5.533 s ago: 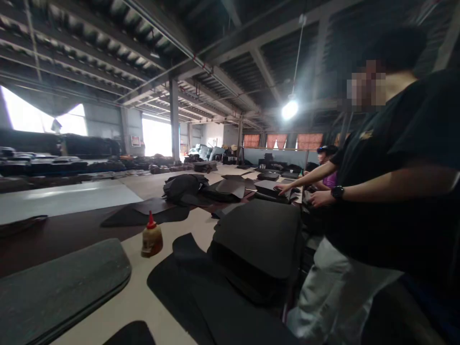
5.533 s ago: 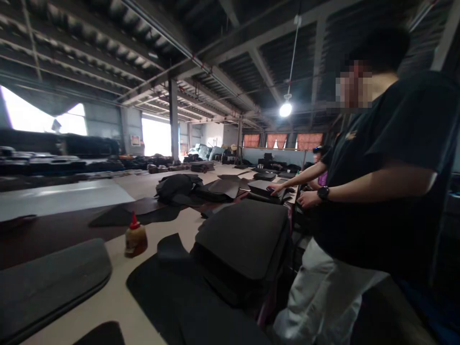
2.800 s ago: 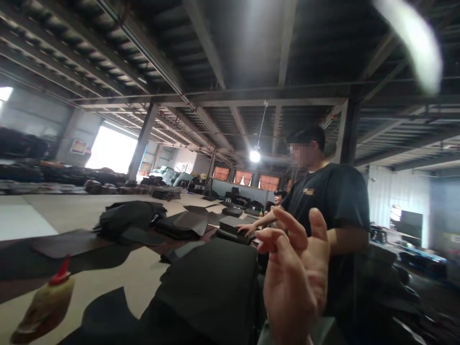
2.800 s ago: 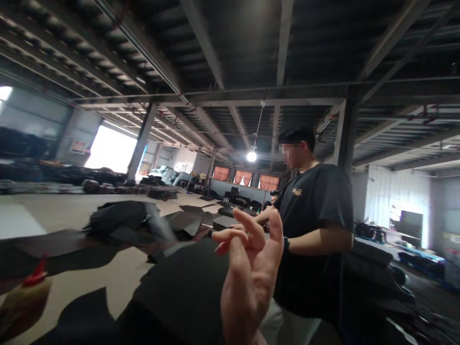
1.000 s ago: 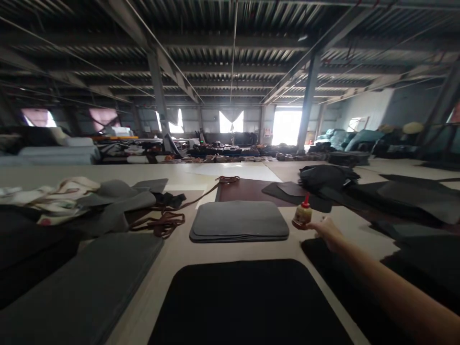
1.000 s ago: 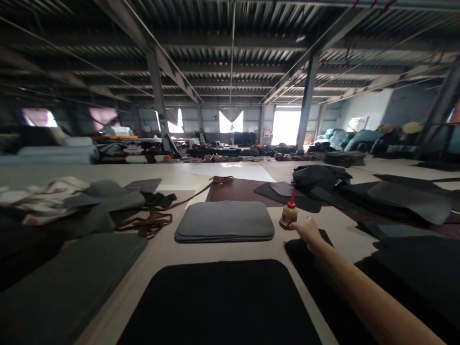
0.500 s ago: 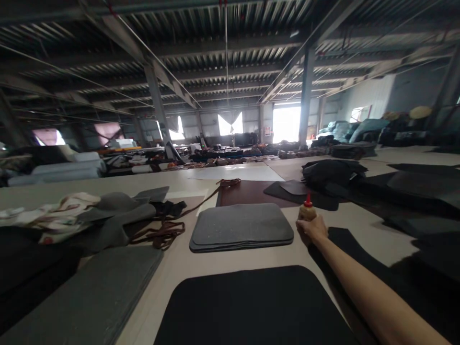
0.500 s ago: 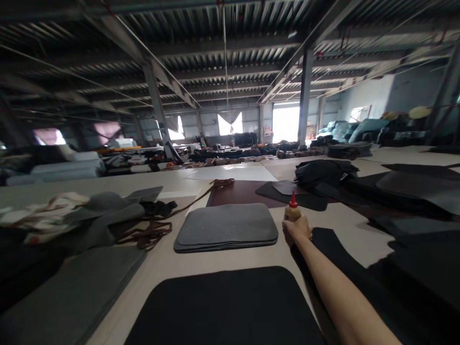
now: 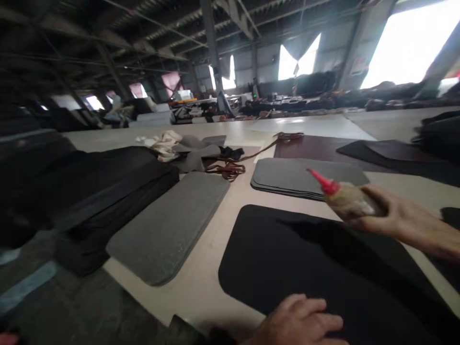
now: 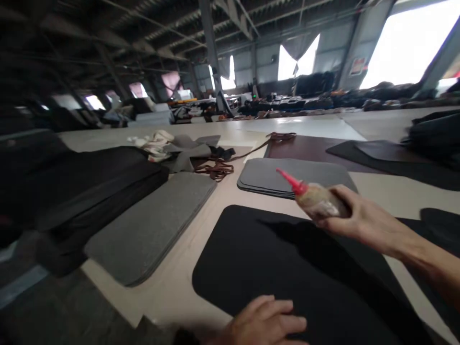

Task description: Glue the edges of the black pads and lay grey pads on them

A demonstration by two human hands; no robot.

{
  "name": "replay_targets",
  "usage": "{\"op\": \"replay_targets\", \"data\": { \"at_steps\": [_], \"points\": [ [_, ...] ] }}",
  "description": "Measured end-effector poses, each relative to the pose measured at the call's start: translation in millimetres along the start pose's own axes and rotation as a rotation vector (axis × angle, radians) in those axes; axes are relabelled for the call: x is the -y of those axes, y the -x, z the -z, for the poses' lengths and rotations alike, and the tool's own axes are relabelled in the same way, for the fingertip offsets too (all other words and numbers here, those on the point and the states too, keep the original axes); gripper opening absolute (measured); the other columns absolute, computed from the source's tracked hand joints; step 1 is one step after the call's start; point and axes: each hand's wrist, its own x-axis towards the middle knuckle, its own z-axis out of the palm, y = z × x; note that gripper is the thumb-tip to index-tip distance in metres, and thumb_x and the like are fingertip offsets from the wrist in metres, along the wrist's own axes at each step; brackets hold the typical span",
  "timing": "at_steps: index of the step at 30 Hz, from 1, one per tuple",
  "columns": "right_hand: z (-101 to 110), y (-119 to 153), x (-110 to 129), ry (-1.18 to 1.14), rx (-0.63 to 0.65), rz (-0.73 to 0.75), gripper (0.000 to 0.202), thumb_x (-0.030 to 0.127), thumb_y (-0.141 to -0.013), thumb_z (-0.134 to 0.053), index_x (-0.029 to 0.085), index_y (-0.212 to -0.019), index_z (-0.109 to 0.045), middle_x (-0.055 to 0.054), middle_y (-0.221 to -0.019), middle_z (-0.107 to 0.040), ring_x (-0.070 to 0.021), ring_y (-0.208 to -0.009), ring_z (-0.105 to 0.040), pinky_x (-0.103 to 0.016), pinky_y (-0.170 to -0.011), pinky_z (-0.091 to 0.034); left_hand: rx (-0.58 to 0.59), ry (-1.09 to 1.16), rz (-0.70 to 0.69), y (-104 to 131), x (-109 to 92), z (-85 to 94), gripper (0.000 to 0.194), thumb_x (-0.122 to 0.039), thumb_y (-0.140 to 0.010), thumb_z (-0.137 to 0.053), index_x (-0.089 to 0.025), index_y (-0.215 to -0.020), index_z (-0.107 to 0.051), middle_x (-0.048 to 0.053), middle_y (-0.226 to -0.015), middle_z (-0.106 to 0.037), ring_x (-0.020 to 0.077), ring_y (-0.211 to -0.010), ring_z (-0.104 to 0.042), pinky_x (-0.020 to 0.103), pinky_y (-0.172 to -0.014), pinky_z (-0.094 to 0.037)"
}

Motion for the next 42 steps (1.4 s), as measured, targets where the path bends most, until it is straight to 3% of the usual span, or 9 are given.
{"op": "replay_targets", "data": {
  "at_steps": [4,8,11,17,22,27,32,42],
  "points": [
    [-34.7,38.2,42.6,0.012,0.272,0.036,0.064,0.056,-0.065,-0.078,0.031,-0.120,-0.057,-0.002,-0.104,-0.072,-0.0253,-0.086,-0.070,-0.028,-0.065,-0.058,0.042,-0.093,-0.012,-0.4,-5.6,15.5,0.038,-0.045,-0.107,-0.030,-0.034,-0.131,-0.058,-0.009,-0.150,-0.048,0.0168,-0.143,-0.037,0.042,-0.115,-0.041],
    [-58.6,56.3,75.2,-0.064,0.402,0.135,0.051,0.042,-0.068,-0.076,0.030,-0.113,-0.055,0.000,-0.094,-0.071,-0.0227,-0.077,-0.070,-0.027,-0.060,-0.059,0.040,-0.077,0.070,-4.8,-12.2,17.1,0.037,-0.041,-0.108,-0.029,-0.030,-0.127,-0.058,-0.006,-0.148,-0.051,0.0162,-0.142,-0.038,0.046,-0.116,-0.039],
    [-69.4,60.6,90.7,-0.154,0.479,0.116,0.048,0.037,-0.073,-0.073,0.028,-0.116,-0.055,0.001,-0.091,-0.071,-0.0205,-0.074,-0.070,-0.024,-0.057,-0.057,0.046,-0.065,0.143,-7.1,-16.0,13.8,0.035,-0.040,-0.107,-0.032,-0.027,-0.123,-0.060,-0.003,-0.148,-0.050,0.0202,-0.143,-0.036,0.046,-0.116,-0.038],
    [-86.3,66.6,99.4,-0.266,0.451,0.081,0.049,0.047,-0.078,-0.073,0.027,-0.120,-0.058,-0.001,-0.104,-0.071,-0.0217,-0.086,-0.071,-0.024,-0.070,-0.060,0.086,-0.070,0.130,-11.3,-18.9,26.7,0.040,-0.039,-0.107,-0.025,-0.027,-0.124,-0.058,-0.001,-0.146,-0.052,0.0236,-0.141,-0.038,0.048,-0.112,-0.040],
    [-92.1,68.3,99.5,-0.300,0.430,0.101,0.050,0.057,-0.081,-0.067,0.026,-0.119,-0.059,-0.004,-0.104,-0.072,-0.0237,-0.088,-0.071,-0.028,-0.071,-0.061,0.141,-0.054,0.133,-15.0,-18.6,39.9,0.040,-0.036,-0.106,-0.022,-0.027,-0.124,-0.057,-0.001,-0.148,-0.048,0.0239,-0.144,-0.034,0.053,-0.109,-0.042],
    [-101.5,70.3,97.3,-0.216,0.384,0.294,0.039,0.053,-0.086,-0.065,0.026,-0.114,-0.061,-0.004,-0.106,-0.067,-0.0209,-0.092,-0.067,-0.028,-0.075,-0.059,0.145,0.003,0.140,-14.7,-17.4,41.9,0.041,-0.034,-0.105,-0.021,-0.026,-0.123,-0.057,0.001,-0.146,-0.049,0.0250,-0.143,-0.033,0.058,-0.107,-0.044],
    [-107.5,70.9,103.7,-0.210,0.428,0.493,0.025,0.044,-0.094,-0.061,0.027,-0.112,-0.059,-0.002,-0.107,-0.061,-0.0161,-0.093,-0.062,-0.025,-0.077,-0.054,0.156,0.023,0.139,-12.5,-17.5,44.5,0.039,-0.036,-0.105,-0.025,-0.025,-0.133,-0.050,0.004,-0.146,-0.048,0.0298,-0.142,-0.033,0.058,-0.101,-0.049],
    [-111.9,65.3,108.8,-0.166,0.529,0.623,0.018,0.039,-0.100,-0.054,0.025,-0.112,-0.056,-0.002,-0.107,-0.055,-0.0137,-0.092,-0.056,-0.026,-0.077,-0.049,0.228,0.085,0.129,-18.5,-15.4,51.0,0.039,-0.037,-0.105,-0.027,-0.023,-0.131,-0.053,0.007,-0.144,-0.050,0.0328,-0.141,-0.036,0.055,-0.098,-0.051]
  ]
}}
